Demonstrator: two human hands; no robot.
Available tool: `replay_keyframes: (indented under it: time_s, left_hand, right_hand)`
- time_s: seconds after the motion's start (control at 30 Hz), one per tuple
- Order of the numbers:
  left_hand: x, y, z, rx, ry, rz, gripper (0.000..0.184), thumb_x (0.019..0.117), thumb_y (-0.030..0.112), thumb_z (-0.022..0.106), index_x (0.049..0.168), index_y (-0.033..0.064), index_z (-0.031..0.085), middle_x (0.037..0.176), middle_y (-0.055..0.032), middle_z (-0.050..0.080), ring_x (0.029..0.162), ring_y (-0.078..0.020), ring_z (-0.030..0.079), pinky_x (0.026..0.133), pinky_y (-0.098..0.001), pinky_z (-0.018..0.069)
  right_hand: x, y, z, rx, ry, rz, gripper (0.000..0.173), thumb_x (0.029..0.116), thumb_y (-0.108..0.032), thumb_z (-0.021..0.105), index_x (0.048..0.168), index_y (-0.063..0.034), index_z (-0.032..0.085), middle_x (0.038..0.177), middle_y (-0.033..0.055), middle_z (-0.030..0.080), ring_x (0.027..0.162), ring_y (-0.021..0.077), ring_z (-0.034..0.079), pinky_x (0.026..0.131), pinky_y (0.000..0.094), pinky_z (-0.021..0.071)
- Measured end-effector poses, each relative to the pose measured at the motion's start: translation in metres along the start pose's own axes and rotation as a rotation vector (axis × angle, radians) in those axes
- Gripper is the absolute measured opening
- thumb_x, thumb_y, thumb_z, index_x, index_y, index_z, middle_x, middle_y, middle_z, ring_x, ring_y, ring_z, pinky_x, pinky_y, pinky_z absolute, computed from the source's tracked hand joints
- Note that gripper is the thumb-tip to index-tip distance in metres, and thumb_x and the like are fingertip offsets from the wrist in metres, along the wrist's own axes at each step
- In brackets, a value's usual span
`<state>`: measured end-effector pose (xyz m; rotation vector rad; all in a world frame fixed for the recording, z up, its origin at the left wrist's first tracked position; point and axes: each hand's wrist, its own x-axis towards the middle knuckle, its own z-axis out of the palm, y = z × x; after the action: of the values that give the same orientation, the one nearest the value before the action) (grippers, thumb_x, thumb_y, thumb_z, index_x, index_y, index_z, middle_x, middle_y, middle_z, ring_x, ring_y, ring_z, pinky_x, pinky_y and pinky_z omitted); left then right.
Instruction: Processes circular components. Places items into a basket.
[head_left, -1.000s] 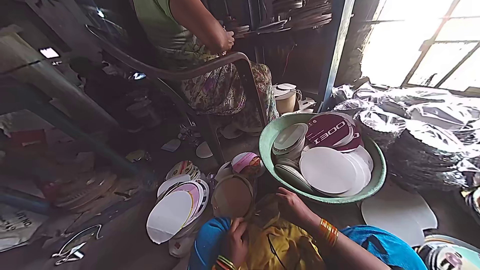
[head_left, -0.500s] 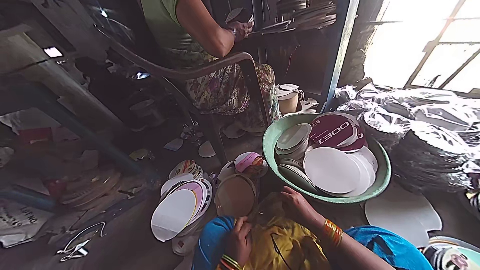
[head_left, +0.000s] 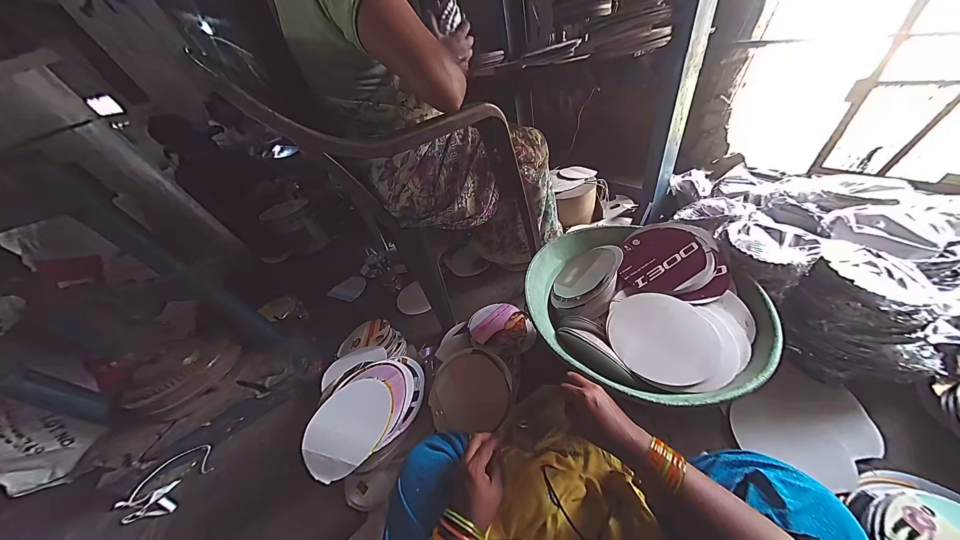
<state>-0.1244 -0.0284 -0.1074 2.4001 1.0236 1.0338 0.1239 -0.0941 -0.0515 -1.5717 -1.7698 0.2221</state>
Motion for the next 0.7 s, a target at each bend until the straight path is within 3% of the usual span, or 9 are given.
replay_keyframes:
  time_s: [0.37,0.5,0.57,0.63,0.67,0.7]
  left_hand:
    - [-0.003,-0.006,0.003,-0.014,-0.026,0.011,0.02,0.0817,-0.003,0.062,0.093,-0.0038,0.078,0.104,-0.0238,0.073,0.093,-0.0346,0.074,0.084,-0.0445,0.061]
    - [-0.002,-0.004,0.002,-0.019,-0.03,0.008,0.021,0.0821,-0.003,0.062,0.095,-0.0053,0.078,0.104,-0.024,0.073,0.092,-0.0345,0.074,0.084,-0.0448,0.061]
    - [0.001,-0.004,0.001,-0.026,-0.047,-0.016,0.022,0.0835,-0.003,0.062,0.099,-0.0055,0.078,0.105,-0.0253,0.072,0.091,-0.0355,0.074,0.082,-0.0462,0.0612]
    - [-0.001,-0.007,0.005,-0.018,-0.038,-0.013,0.024,0.0825,-0.001,0.063,0.1,-0.0039,0.078,0.105,-0.024,0.073,0.09,-0.0341,0.074,0.081,-0.0458,0.0613]
    - [-0.001,-0.008,0.006,-0.021,-0.032,-0.005,0.024,0.0819,0.0,0.063,0.1,-0.0035,0.078,0.104,-0.0236,0.073,0.089,-0.0334,0.074,0.08,-0.0452,0.0615]
    - [-0.001,-0.008,0.007,-0.024,-0.028,0.0,0.024,0.0816,0.0,0.063,0.099,-0.0035,0.079,0.104,-0.0235,0.073,0.089,-0.033,0.074,0.08,-0.0445,0.0614]
  right_hand:
    - [-0.001,0.002,0.003,-0.017,0.04,-0.041,0.016,0.0841,0.006,0.059,0.09,0.003,0.074,0.089,0.0191,0.068,0.081,0.0306,0.07,0.073,0.0385,0.0587]
    - [0.001,-0.013,-0.012,0.016,-0.108,0.058,0.018,0.0919,-0.001,0.06,0.102,0.0017,0.075,0.101,0.0205,0.069,0.094,0.0329,0.07,0.084,0.0436,0.0573]
    - [0.007,-0.027,-0.032,0.122,0.175,0.107,0.021,0.0951,-0.009,0.063,0.108,0.0049,0.072,0.099,0.0159,0.073,0.09,0.025,0.072,0.084,0.0391,0.0595]
    - [0.025,-0.036,-0.066,0.436,0.597,0.249,0.038,0.0996,-0.017,0.053,0.123,0.0125,0.057,0.099,0.0129,0.069,0.082,0.0155,0.069,0.074,0.0334,0.0601]
    - [0.037,-0.035,-0.091,0.647,0.723,0.354,0.048,0.1027,-0.025,0.045,0.138,0.0064,0.043,0.107,0.0127,0.065,0.085,0.0174,0.07,0.073,0.0354,0.0618]
    - [0.05,-0.033,-0.116,0.855,0.767,0.47,0.054,0.1075,-0.039,0.035,0.151,-0.0078,0.028,0.118,0.0135,0.06,0.091,0.0238,0.071,0.074,0.041,0.0622]
